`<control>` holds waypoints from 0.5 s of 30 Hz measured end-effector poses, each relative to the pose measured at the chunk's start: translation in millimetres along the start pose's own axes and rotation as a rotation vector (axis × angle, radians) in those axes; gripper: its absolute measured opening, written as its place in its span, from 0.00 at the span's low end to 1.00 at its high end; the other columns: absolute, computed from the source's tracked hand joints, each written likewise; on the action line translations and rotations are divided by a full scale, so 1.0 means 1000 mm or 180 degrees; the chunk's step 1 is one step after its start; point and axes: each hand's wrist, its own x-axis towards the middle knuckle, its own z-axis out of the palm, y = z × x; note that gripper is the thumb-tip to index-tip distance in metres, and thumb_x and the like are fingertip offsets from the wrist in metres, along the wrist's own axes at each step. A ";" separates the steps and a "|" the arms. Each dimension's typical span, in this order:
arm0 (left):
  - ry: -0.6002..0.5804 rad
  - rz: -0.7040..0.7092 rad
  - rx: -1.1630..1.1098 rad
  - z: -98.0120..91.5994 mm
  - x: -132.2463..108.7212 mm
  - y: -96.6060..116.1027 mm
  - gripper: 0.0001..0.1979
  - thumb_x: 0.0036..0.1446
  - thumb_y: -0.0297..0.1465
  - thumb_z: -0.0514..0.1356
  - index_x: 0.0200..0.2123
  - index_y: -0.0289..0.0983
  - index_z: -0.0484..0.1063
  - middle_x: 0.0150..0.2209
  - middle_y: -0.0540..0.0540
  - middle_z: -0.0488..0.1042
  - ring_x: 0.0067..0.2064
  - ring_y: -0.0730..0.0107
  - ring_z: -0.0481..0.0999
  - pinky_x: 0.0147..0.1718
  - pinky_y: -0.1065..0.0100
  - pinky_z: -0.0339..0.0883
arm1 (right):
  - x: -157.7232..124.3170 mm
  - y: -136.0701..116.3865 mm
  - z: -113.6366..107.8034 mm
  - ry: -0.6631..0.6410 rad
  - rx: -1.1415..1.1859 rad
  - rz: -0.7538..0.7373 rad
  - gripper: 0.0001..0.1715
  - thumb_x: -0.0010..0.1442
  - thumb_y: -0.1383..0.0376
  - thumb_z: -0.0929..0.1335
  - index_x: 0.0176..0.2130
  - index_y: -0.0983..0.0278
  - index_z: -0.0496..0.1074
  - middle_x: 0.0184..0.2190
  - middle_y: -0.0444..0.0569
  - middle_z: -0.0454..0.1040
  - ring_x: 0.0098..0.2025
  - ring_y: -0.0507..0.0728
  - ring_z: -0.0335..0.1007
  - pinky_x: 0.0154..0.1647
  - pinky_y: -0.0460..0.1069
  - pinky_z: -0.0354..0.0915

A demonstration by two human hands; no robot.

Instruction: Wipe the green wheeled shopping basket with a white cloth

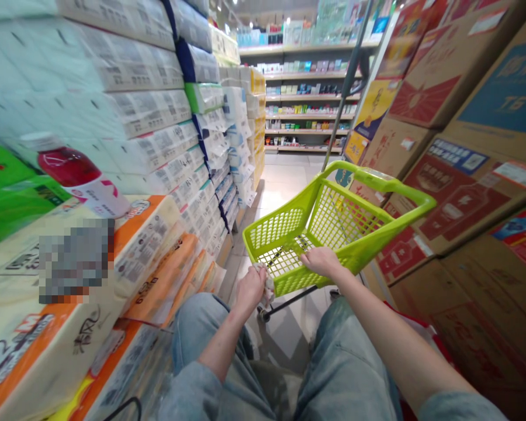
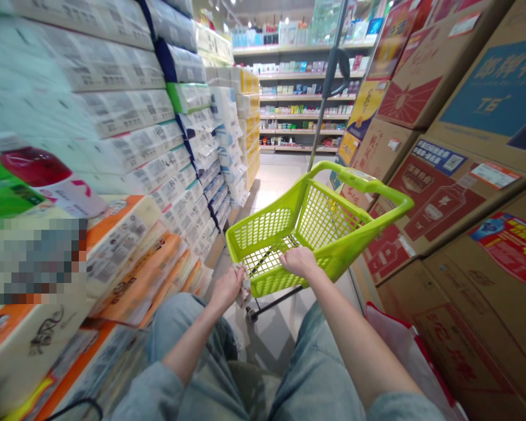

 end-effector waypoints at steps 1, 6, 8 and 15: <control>-0.0037 0.0064 -0.0029 0.002 -0.005 0.000 0.23 0.63 0.44 0.38 0.42 0.35 0.64 0.40 0.39 0.76 0.43 0.59 0.75 0.36 0.66 0.61 | -0.001 0.001 0.000 0.0022 -0.0005 0.0000 0.34 0.63 0.58 0.51 0.32 0.68 0.78 0.33 0.58 0.77 0.37 0.60 0.73 0.35 0.49 0.62; 0.0322 0.0276 0.0182 -0.005 -0.012 -0.001 0.19 0.61 0.44 0.45 0.41 0.36 0.65 0.40 0.40 0.75 0.44 0.59 0.73 0.39 0.65 0.59 | -0.005 0.003 0.001 0.0067 -0.0030 -0.0057 0.35 0.64 0.57 0.50 0.31 0.68 0.78 0.32 0.58 0.77 0.36 0.60 0.73 0.35 0.49 0.61; 0.0590 0.0493 0.0324 -0.010 -0.007 0.001 0.17 0.60 0.43 0.49 0.42 0.36 0.65 0.42 0.40 0.73 0.47 0.59 0.71 0.42 0.64 0.58 | -0.006 0.004 0.002 0.0055 -0.0045 -0.0080 0.35 0.64 0.57 0.50 0.31 0.67 0.78 0.32 0.58 0.77 0.36 0.59 0.73 0.35 0.49 0.61; 0.0593 0.1055 0.0785 -0.021 0.027 0.003 0.12 0.59 0.40 0.52 0.39 0.37 0.66 0.42 0.42 0.70 0.48 0.60 0.67 0.45 0.63 0.56 | -0.007 0.005 0.002 0.0097 -0.0109 -0.0100 0.36 0.64 0.56 0.50 0.31 0.67 0.78 0.31 0.58 0.77 0.35 0.59 0.73 0.34 0.49 0.61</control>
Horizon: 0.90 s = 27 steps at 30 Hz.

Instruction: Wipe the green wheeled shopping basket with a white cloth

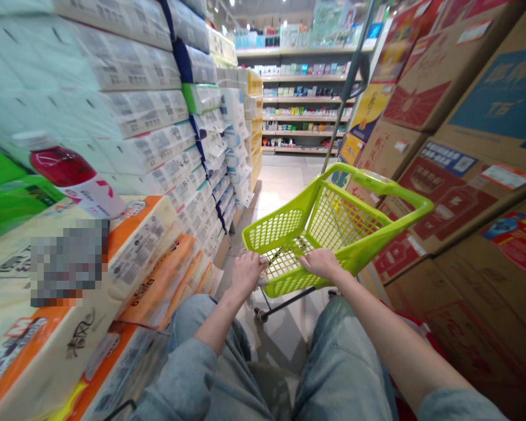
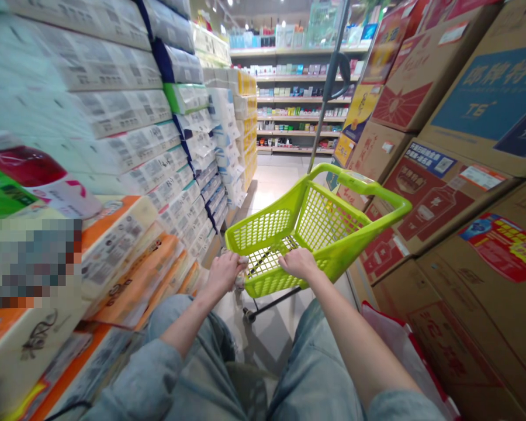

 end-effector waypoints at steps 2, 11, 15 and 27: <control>0.0027 -0.0255 0.0062 0.000 0.010 -0.006 0.13 0.59 0.40 0.51 0.40 0.37 0.65 0.43 0.41 0.70 0.48 0.60 0.68 0.44 0.62 0.57 | 0.001 -0.001 0.000 -0.0012 0.0005 -0.0022 0.37 0.64 0.56 0.49 0.31 0.67 0.78 0.31 0.58 0.77 0.35 0.60 0.73 0.34 0.49 0.61; -0.0225 -0.0602 -0.0323 0.003 0.014 -0.006 0.15 0.63 0.40 0.44 0.44 0.37 0.62 0.43 0.41 0.72 0.45 0.62 0.72 0.42 0.64 0.59 | 0.004 -0.002 -0.001 -0.0092 0.0056 0.0049 0.36 0.64 0.56 0.49 0.32 0.68 0.78 0.32 0.59 0.77 0.37 0.60 0.73 0.37 0.49 0.61; -0.0286 -0.0595 -0.0520 0.002 0.008 -0.001 0.14 0.63 0.39 0.43 0.43 0.37 0.61 0.42 0.42 0.73 0.44 0.62 0.73 0.40 0.66 0.60 | 0.001 0.002 -0.002 -0.0118 0.0086 0.0068 0.36 0.64 0.56 0.49 0.32 0.67 0.78 0.34 0.59 0.77 0.38 0.60 0.73 0.37 0.50 0.62; -0.0232 -0.0798 -0.0349 0.001 0.001 0.005 0.12 0.62 0.36 0.44 0.43 0.38 0.60 0.40 0.42 0.74 0.42 0.62 0.74 0.39 0.65 0.62 | 0.011 -0.023 -0.009 -0.0484 0.0462 0.0291 0.34 0.64 0.58 0.49 0.38 0.69 0.76 0.40 0.61 0.76 0.43 0.62 0.72 0.40 0.52 0.64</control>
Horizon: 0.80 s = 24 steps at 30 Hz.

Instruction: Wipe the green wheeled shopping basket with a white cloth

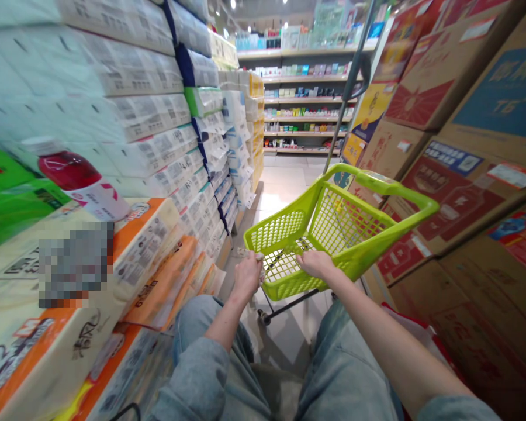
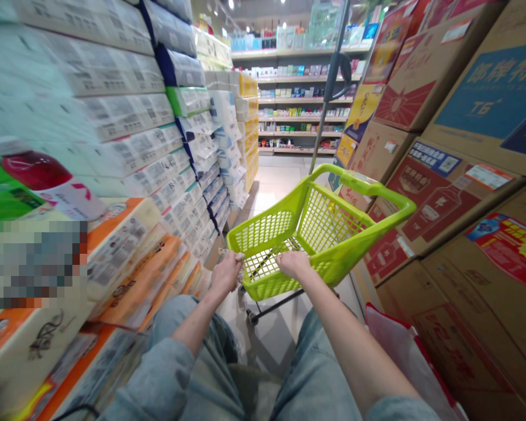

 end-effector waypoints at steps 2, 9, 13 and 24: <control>0.0001 0.0002 0.0009 0.000 -0.004 0.001 0.12 0.62 0.36 0.44 0.43 0.37 0.60 0.40 0.42 0.74 0.42 0.62 0.74 0.39 0.65 0.62 | -0.001 -0.022 0.002 0.0058 0.0145 -0.0132 0.36 0.65 0.56 0.48 0.39 0.69 0.76 0.39 0.61 0.76 0.43 0.62 0.72 0.41 0.52 0.64; 0.0039 -0.0055 0.0040 0.003 -0.010 -0.001 0.12 0.62 0.37 0.44 0.43 0.37 0.59 0.37 0.43 0.74 0.41 0.62 0.75 0.38 0.65 0.62 | -0.004 -0.078 0.010 0.0341 0.0303 -0.0693 0.36 0.65 0.53 0.50 0.36 0.67 0.77 0.35 0.60 0.77 0.40 0.61 0.74 0.42 0.51 0.64; 0.0040 0.0025 0.0027 0.003 -0.010 -0.003 0.12 0.63 0.36 0.44 0.44 0.37 0.59 0.39 0.42 0.74 0.42 0.62 0.75 0.39 0.65 0.62 | -0.004 -0.075 0.010 0.0573 0.0273 -0.0669 0.34 0.65 0.55 0.51 0.34 0.67 0.78 0.34 0.59 0.78 0.39 0.60 0.74 0.41 0.50 0.64; -0.0139 -0.0198 -0.0219 0.005 -0.005 0.000 0.12 0.60 0.37 0.47 0.43 0.38 0.60 0.37 0.43 0.76 0.40 0.63 0.76 0.37 0.66 0.62 | 0.000 -0.049 0.015 0.1074 0.0362 -0.0247 0.32 0.65 0.58 0.52 0.31 0.66 0.78 0.31 0.55 0.78 0.36 0.56 0.74 0.37 0.47 0.62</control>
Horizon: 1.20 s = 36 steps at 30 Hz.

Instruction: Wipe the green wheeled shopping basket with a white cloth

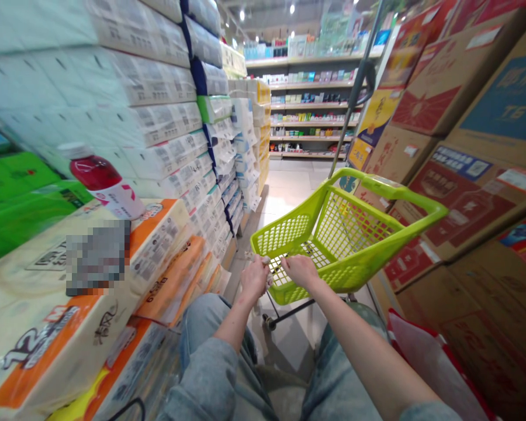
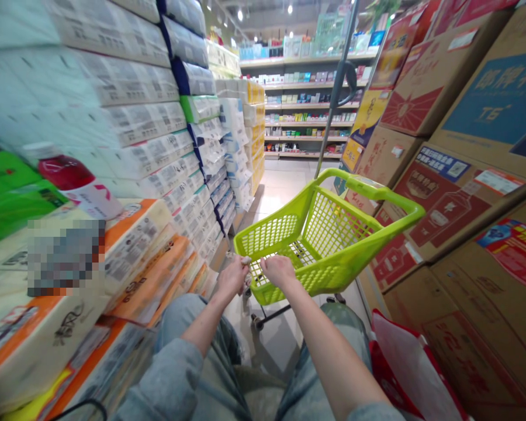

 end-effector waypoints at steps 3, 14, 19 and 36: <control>0.0066 0.0045 -0.0115 0.006 -0.005 -0.001 0.12 0.61 0.37 0.46 0.43 0.39 0.60 0.36 0.45 0.76 0.39 0.63 0.76 0.35 0.67 0.61 | 0.000 0.025 -0.004 0.0006 -0.0128 0.0306 0.32 0.65 0.58 0.52 0.30 0.66 0.78 0.32 0.55 0.78 0.36 0.57 0.74 0.36 0.47 0.62; 0.0198 0.0189 0.0099 0.019 -0.017 0.011 0.12 0.62 0.38 0.46 0.42 0.37 0.60 0.36 0.43 0.75 0.38 0.64 0.76 0.36 0.66 0.60 | -0.019 0.008 0.001 -0.0414 0.0037 0.0500 0.35 0.64 0.51 0.51 0.34 0.66 0.78 0.34 0.58 0.77 0.37 0.59 0.74 0.37 0.49 0.63; 0.0367 0.0314 0.0422 0.011 -0.006 0.008 0.12 0.62 0.38 0.46 0.42 0.38 0.62 0.37 0.43 0.74 0.40 0.62 0.74 0.39 0.63 0.60 | -0.021 -0.015 0.003 -0.0495 -0.0006 0.0013 0.34 0.62 0.52 0.53 0.33 0.67 0.78 0.32 0.59 0.77 0.37 0.61 0.74 0.37 0.51 0.63; 0.0187 0.0196 0.0500 -0.020 0.056 -0.007 0.14 0.61 0.34 0.45 0.47 0.34 0.60 0.44 0.36 0.72 0.46 0.56 0.73 0.44 0.58 0.62 | -0.031 -0.025 -0.002 -0.0504 -0.0236 -0.0879 0.30 0.62 0.58 0.54 0.31 0.67 0.79 0.29 0.57 0.78 0.33 0.58 0.74 0.34 0.47 0.62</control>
